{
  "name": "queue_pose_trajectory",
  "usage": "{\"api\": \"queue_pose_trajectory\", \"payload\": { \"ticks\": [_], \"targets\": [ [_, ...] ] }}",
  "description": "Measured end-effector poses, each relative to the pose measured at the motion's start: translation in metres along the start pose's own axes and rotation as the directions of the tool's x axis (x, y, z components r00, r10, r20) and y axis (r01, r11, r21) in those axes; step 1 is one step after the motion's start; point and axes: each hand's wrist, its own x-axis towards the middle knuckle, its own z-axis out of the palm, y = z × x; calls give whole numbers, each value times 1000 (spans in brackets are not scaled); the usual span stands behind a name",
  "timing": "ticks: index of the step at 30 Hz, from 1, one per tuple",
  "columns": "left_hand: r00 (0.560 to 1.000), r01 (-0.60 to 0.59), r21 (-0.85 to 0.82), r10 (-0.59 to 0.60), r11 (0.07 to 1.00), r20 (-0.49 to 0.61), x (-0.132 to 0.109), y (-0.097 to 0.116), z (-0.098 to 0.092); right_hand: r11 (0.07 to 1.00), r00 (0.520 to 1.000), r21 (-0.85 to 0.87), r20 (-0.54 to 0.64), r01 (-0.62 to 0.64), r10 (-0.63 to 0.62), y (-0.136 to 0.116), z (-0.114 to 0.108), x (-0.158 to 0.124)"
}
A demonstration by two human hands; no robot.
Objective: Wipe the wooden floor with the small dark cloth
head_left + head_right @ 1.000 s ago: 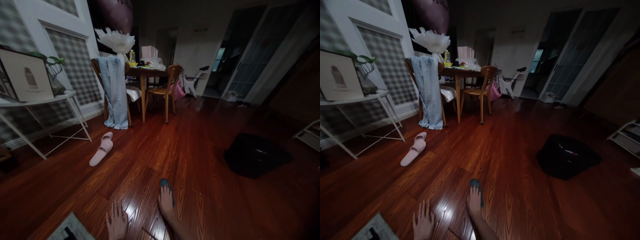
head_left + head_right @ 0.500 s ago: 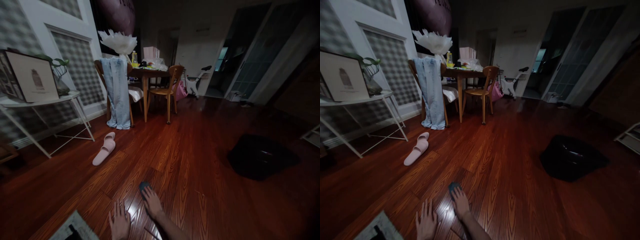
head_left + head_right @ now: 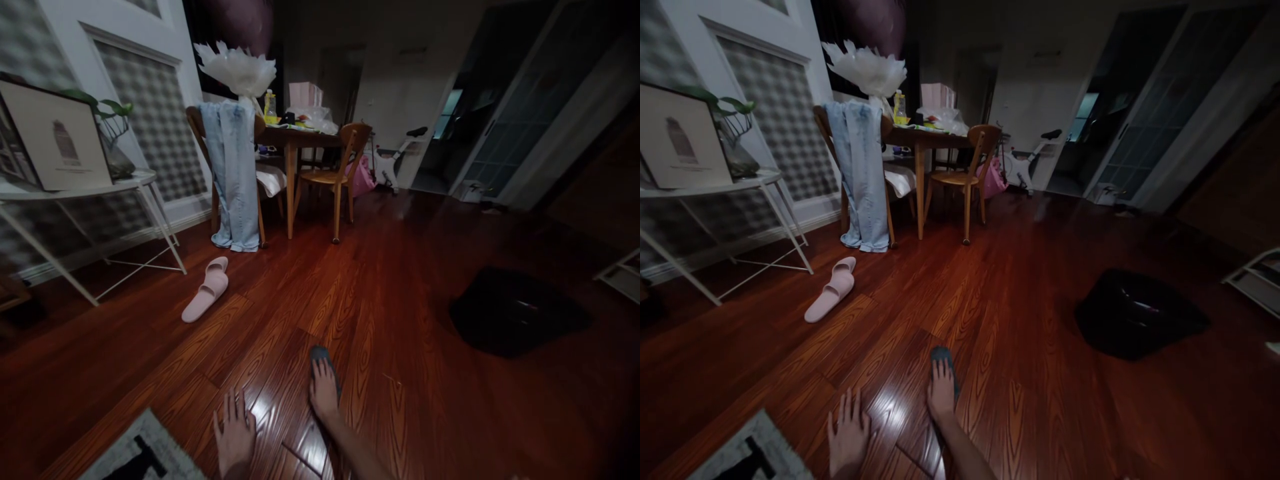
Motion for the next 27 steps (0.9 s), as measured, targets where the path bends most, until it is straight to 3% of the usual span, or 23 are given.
{"api": "queue_pose_trajectory", "payload": {
  "ticks": [2, 6, 9, 11, 12, 14, 16, 18, 20, 23, 27],
  "targets": [
    [1000, -1, -3, 1, 1000, -17, -1, 0, -1, 978, 981, 101, 54, 183, -189, -20, 15, -17],
    [997, -14, -68, 9, 998, -75, -1, -1, 4, 832, 852, 295, 94, 470, -515, -61, 32, -52],
    [996, -20, -110, 10, 994, -93, -1, -2, 8, 746, 759, 352, 130, 566, -638, -77, 26, -58],
    [997, -15, -93, 7, 996, -78, -1, -2, 8, 724, 727, 360, 155, 589, -668, -73, 17, -47],
    [998, -10, -75, 5, 997, -64, 0, -2, 8, 733, 734, 353, 161, 581, -659, -67, 13, -39],
    [999, 1, -50, -3, 999, -33, 0, -1, 7, 801, 805, 310, 153, 512, -574, -46, 5, -19],
    [1000, 8, -55, -8, 998, -16, 0, 0, 8, 908, 915, 221, 114, 357, -387, -19, -1, -2],
    [1000, 10, -67, -11, 998, -20, 1, 0, 9, 981, 986, 120, 47, 154, -161, 9, -4, 11],
    [999, 15, -56, -17, 998, -38, 1, 1, 12, 999, 1000, 44, -24, -17, 18, 34, -5, 17],
    [998, 26, -6, -27, 1000, -65, 1, 1, 15, 992, 990, 2, -66, -124, 124, 56, -1, 17],
    [997, 22, 42, -18, 999, -81, 1, 1, 12, 978, 974, 19, -84, -210, 211, 45, 16, 6]
  ]
}}
